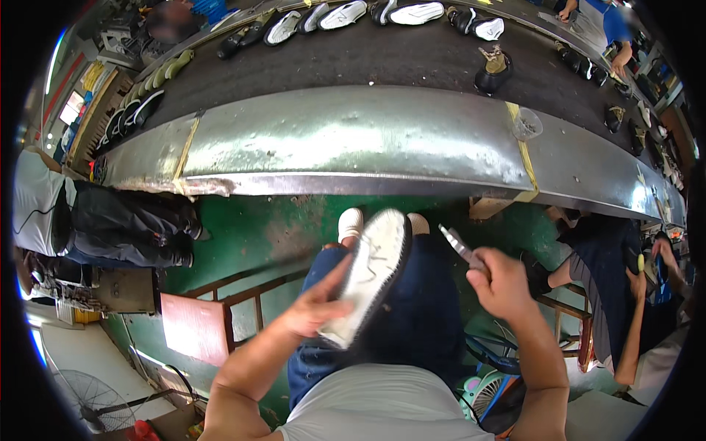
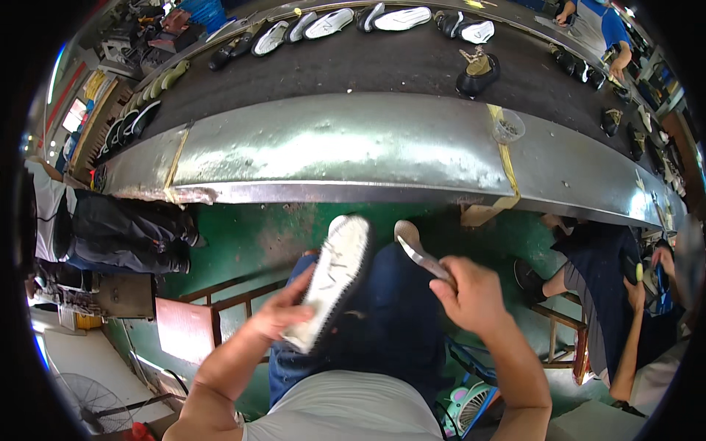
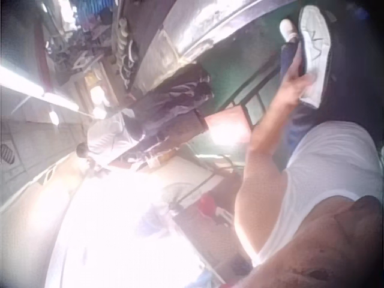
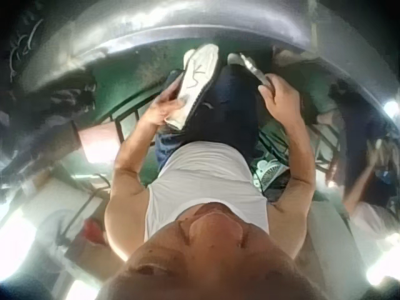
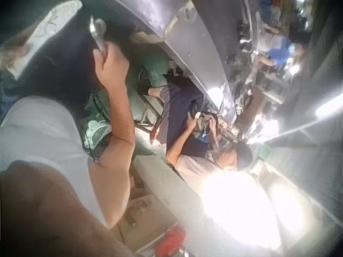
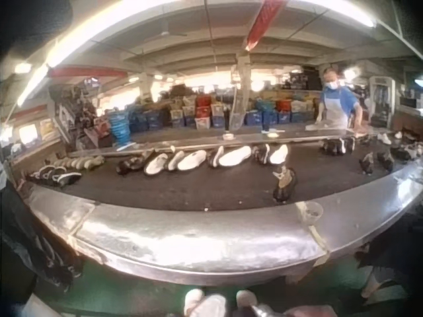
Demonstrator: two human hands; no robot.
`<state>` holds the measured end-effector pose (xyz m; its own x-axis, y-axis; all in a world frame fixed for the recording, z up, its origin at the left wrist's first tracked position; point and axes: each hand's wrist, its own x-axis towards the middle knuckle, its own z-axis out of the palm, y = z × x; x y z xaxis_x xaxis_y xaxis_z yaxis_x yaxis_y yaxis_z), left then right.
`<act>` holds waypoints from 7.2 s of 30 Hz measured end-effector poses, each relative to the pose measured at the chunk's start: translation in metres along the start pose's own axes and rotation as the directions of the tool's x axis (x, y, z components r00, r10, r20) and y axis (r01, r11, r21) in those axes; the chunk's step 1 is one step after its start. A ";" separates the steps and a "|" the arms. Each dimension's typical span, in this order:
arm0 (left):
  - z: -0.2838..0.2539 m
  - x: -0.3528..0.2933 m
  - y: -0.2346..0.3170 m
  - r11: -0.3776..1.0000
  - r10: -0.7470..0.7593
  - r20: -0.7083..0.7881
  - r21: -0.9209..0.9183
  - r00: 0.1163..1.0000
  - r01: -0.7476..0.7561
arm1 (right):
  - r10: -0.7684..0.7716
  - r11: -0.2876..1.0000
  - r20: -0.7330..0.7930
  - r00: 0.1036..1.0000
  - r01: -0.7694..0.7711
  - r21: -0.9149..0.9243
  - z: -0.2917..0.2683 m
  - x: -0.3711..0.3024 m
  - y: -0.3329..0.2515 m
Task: Using a lasting tool to pull and secure shoe uppers over a last on an assembly line.
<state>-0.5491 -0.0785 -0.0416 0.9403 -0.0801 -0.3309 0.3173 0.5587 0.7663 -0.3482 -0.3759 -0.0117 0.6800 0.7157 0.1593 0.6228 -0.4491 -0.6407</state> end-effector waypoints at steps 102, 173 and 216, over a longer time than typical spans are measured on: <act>-0.036 0.037 -0.032 0.914 0.067 0.204 0.379 0.977 -0.142 | 0.115 0.859 0.172 0.978 -0.185 0.478 0.132 -0.016 -0.038; 0.036 -0.009 0.026 -0.260 0.657 0.680 0.610 0.325 -0.748 | 0.319 0.656 0.189 0.929 -0.360 0.663 0.105 -0.127 -0.024; -0.008 -0.014 -0.143 0.787 -0.090 -0.135 0.598 0.987 0.153 | 0.038 0.916 0.588 0.808 0.206 -0.343 0.092 -0.068 -0.080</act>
<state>-0.6085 -0.1510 -0.1509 0.8829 -0.0180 -0.4692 0.4672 -0.0665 0.8816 -0.4803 -0.3396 -0.0403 0.3460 0.8756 -0.3371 0.8436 -0.4476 -0.2967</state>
